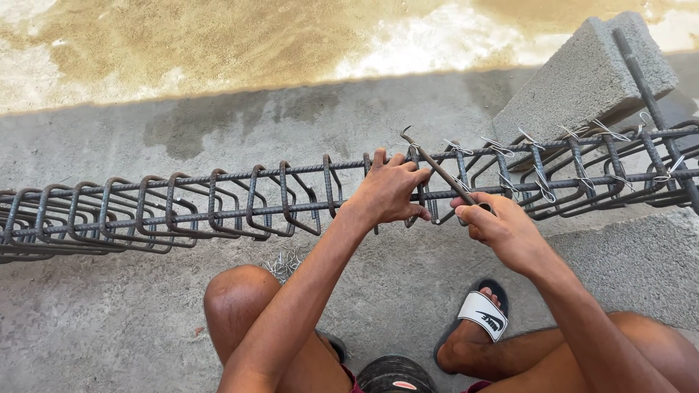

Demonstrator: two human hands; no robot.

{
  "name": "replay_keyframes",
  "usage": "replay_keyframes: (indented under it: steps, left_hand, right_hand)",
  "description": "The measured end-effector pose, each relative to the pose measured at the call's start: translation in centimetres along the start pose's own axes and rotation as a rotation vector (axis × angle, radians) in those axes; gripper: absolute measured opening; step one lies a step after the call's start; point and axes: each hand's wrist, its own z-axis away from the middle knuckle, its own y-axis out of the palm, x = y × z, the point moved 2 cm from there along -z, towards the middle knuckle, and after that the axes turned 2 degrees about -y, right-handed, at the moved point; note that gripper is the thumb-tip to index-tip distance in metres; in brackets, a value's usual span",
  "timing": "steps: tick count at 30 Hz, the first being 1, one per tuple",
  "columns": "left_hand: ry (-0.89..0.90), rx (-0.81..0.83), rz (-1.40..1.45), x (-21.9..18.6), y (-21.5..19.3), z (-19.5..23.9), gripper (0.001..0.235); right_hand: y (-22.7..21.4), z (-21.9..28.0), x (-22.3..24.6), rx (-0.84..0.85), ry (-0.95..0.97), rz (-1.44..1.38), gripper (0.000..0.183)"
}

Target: Tying steel rebar stirrups to longitudinal bars using wire loops and a manual hook tool

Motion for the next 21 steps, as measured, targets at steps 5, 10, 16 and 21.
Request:
replay_keyframes:
  steps: [5, 10, 16, 21]
  left_hand:
    - [-0.024, 0.043, 0.046, -0.1, -0.9, 0.2, 0.075]
    - [-0.118, 0.039, 0.201, 1.9, -3.9, -0.5, 0.084]
    - [-0.218, 0.045, 0.126, 2.6, -4.3, -1.0, 0.124]
    - [-0.257, 0.178, 0.185, 1.6, -3.5, -1.9, 0.128]
  right_hand:
    - [-0.8, 0.7, 0.5, -0.051, 0.021, 0.034, 0.037]
    - [-1.7, 1.0, 0.9, -0.093, 0.012, 0.068, 0.037]
    - [-1.9, 1.0, 0.8, -0.119, 0.018, 0.105, 0.036]
    - [-2.0, 1.1, 0.5, -0.11, 0.056, 0.154, 0.037]
